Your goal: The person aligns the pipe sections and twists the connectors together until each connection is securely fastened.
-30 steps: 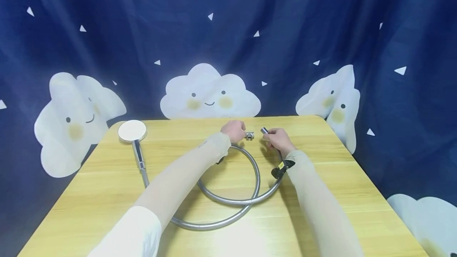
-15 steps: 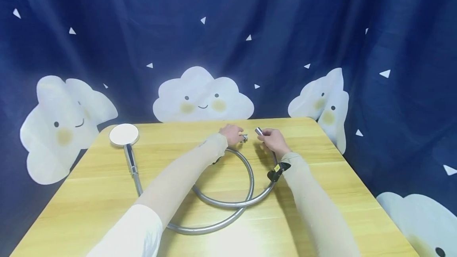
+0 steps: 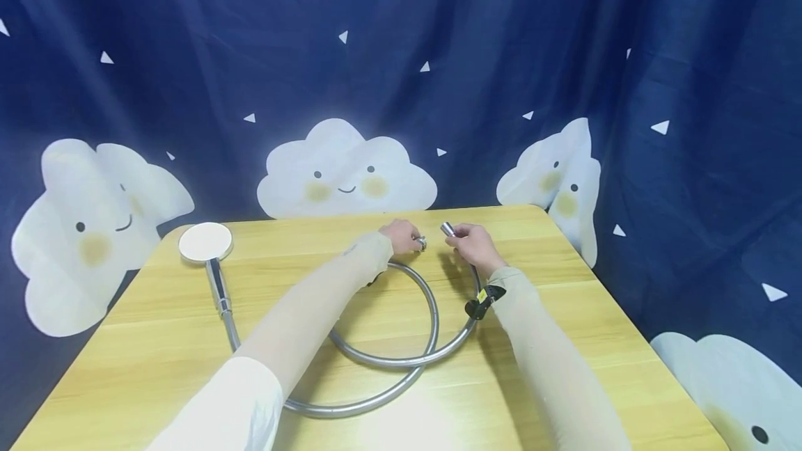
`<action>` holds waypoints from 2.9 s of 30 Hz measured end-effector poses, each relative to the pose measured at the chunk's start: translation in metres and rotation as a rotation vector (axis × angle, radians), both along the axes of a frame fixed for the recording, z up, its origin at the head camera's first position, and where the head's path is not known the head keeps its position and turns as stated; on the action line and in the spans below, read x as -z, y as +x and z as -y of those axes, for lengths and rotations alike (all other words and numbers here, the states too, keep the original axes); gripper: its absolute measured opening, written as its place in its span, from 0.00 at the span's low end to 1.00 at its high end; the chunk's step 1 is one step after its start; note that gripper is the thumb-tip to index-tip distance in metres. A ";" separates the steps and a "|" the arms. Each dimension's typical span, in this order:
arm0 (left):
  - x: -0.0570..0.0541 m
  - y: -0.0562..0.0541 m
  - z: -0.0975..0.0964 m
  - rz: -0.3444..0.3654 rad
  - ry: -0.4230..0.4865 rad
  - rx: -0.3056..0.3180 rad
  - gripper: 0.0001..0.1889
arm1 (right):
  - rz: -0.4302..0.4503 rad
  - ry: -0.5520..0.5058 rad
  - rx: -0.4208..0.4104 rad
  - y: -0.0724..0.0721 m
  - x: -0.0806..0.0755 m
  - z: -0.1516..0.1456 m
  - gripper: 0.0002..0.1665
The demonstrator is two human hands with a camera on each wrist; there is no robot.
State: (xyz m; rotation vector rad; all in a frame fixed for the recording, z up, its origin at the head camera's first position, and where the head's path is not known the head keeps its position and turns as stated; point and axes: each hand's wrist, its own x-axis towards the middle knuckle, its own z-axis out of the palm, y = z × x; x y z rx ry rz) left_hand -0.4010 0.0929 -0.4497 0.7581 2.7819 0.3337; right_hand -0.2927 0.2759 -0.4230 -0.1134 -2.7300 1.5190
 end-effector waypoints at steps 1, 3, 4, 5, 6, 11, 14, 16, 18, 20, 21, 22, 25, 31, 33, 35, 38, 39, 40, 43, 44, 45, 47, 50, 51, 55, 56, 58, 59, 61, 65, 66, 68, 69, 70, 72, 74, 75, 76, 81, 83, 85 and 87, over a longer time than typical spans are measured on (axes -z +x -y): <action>0.000 0.000 0.000 0.012 0.008 0.000 0.11 | 0.000 0.004 -0.002 0.001 0.000 0.000 0.22; -0.002 0.001 0.001 0.026 0.021 -0.002 0.11 | -0.002 0.002 0.000 0.002 -0.001 -0.001 0.22; -0.002 0.001 0.001 0.032 0.026 -0.002 0.11 | -0.003 -0.001 0.003 0.002 -0.001 -0.001 0.22; -0.001 0.000 0.001 0.036 0.032 -0.001 0.11 | -0.005 0.001 0.004 0.003 -0.001 -0.001 0.22; -0.001 0.000 0.001 0.038 0.038 0.000 0.10 | -0.007 0.002 0.004 0.003 -0.001 -0.001 0.22; 0.002 -0.004 0.000 0.038 0.074 0.007 0.08 | -0.015 0.006 0.010 0.005 -0.002 0.000 0.22; 0.002 -0.005 0.002 0.080 0.099 0.001 0.12 | -0.018 0.007 0.009 0.005 -0.003 0.000 0.22; 0.001 -0.005 0.004 0.117 0.119 -0.004 0.16 | -0.013 0.009 0.001 0.005 -0.004 0.001 0.22; -0.004 0.001 0.009 0.139 0.151 -0.002 0.17 | -0.014 0.011 -0.005 0.004 -0.003 0.002 0.22; -0.001 -0.001 0.011 0.149 0.164 -0.003 0.15 | -0.016 0.008 -0.008 0.003 -0.003 0.002 0.22; 0.000 -0.002 0.012 0.144 0.165 -0.001 0.14 | -0.017 0.008 -0.009 0.003 -0.003 0.002 0.22; 0.001 -0.003 0.012 0.145 0.164 -0.004 0.14 | -0.021 0.006 -0.010 0.003 -0.003 0.003 0.22; 0.008 -0.011 0.012 0.146 0.141 -0.010 0.14 | -0.027 0.002 -0.016 0.002 -0.003 0.004 0.22; 0.002 -0.004 0.018 0.159 0.153 -0.017 0.12 | -0.026 -0.002 -0.022 0.003 -0.003 0.007 0.22; 0.000 -0.001 0.021 0.169 0.177 -0.029 0.12 | -0.027 -0.001 -0.024 0.004 -0.003 0.007 0.22; -0.001 0.001 0.024 0.183 0.216 -0.046 0.12 | -0.028 -0.004 -0.023 0.005 -0.004 0.008 0.22; -0.002 0.002 0.027 0.211 0.302 -0.069 0.12 | -0.027 -0.003 -0.029 0.006 -0.004 0.007 0.22; -0.003 0.003 0.028 0.218 0.336 -0.076 0.12 | -0.025 -0.004 -0.031 0.006 -0.004 0.007 0.22; -0.004 0.002 0.029 0.219 0.370 -0.079 0.12 | -0.024 -0.009 -0.032 0.007 -0.004 0.006 0.22; -0.008 0.002 0.031 0.204 0.471 -0.080 0.11 | -0.029 -0.007 -0.043 0.008 -0.004 0.003 0.23; -0.009 0.002 0.032 0.203 0.504 -0.083 0.11 | -0.033 -0.008 -0.044 0.009 -0.003 0.002 0.23; -0.011 0.002 0.032 0.202 0.535 -0.086 0.10 | -0.039 -0.008 -0.046 0.009 -0.003 0.000 0.24; -0.016 0.002 0.033 0.207 0.602 -0.095 0.10 | -0.052 -0.012 -0.046 0.010 -0.002 -0.003 0.24; -0.024 0.004 0.036 0.210 0.703 -0.112 0.10 | -0.065 -0.021 -0.049 0.012 -0.003 -0.006 0.25; -0.027 0.005 0.037 0.201 0.733 -0.114 0.09 | -0.069 -0.025 -0.046 0.013 -0.004 -0.006 0.24; -0.042 0.013 0.040 0.144 0.811 -0.128 0.10 | -0.092 -0.026 -0.044 0.016 -0.006 -0.007 0.24; -0.046 0.015 0.040 0.131 0.824 -0.136 0.11 | -0.099 -0.024 -0.040 0.017 -0.007 -0.007 0.24; -0.052 0.018 0.041 0.113 0.853 -0.158 0.12 | -0.108 -0.023 -0.035 0.017 -0.008 -0.005 0.23; -0.055 0.020 0.041 0.103 0.868 -0.169 0.13 | -0.112 -0.022 -0.038 0.018 -0.010 -0.004 0.23; -0.061 0.022 0.041 0.095 0.904 -0.190 0.13 | -0.120 -0.016 -0.045 0.018 -0.011 -0.002 0.23; -0.069 0.028 0.038 0.110 0.991 -0.213 0.14 | -0.129 -0.025 -0.051 0.022 -0.014 -0.001 0.22; -0.072 0.030 0.036 0.117 1.013 -0.218 0.14 | -0.131 -0.029 -0.048 0.023 -0.015 -0.001 0.22; -0.075 0.033 0.034 0.125 1.058 -0.227 0.15 | -0.138 -0.047 -0.040 0.025 -0.016 -0.002 0.21; -0.077 0.034 0.032 0.128 1.080 -0.235 0.15 | -0.144 -0.054 -0.040 0.026 -0.016 -0.002 0.21; -0.078 0.035 0.031 0.129 1.102 -0.243 0.15 | -0.150 -0.063 -0.041 0.027 -0.017 -0.001 0.21; -0.080 0.037 0.029 0.131 1.139 -0.263 0.14 | -0.160 -0.083 -0.041 0.028 -0.018 0.000 0.21; -0.082 0.039 0.027 0.140 1.172 -0.284 0.13 | -0.167 -0.100 -0.042 0.029 -0.019 0.001 0.21; -0.082 0.040 0.026 0.146 1.186 -0.292 0.13 | -0.170 -0.105 -0.041 0.029 -0.019 0.002 0.21; -0.084 0.041 0.025 0.153 1.195 -0.295 0.13 | -0.174 -0.109 -0.038 0.030 -0.019 0.002 0.21; -0.088 0.047 0.020 0.177 1.224 -0.278 0.13 | -0.190 -0.132 -0.005 0.031 -0.022 0.006 0.21; -0.088 0.049 0.019 0.178 1.227 -0.269 0.12 | -0.175 -0.169 0.001 0.032 -0.023 0.008 0.21; -0.087 0.050 0.019 0.178 1.229 -0.265 0.11 | -0.145 -0.204 0.000 0.033 -0.025 0.010 0.21; -0.087 0.051 0.020 0.178 1.227 -0.261 0.10 | -0.121 -0.237 -0.002 0.033 -0.025 0.011 0.23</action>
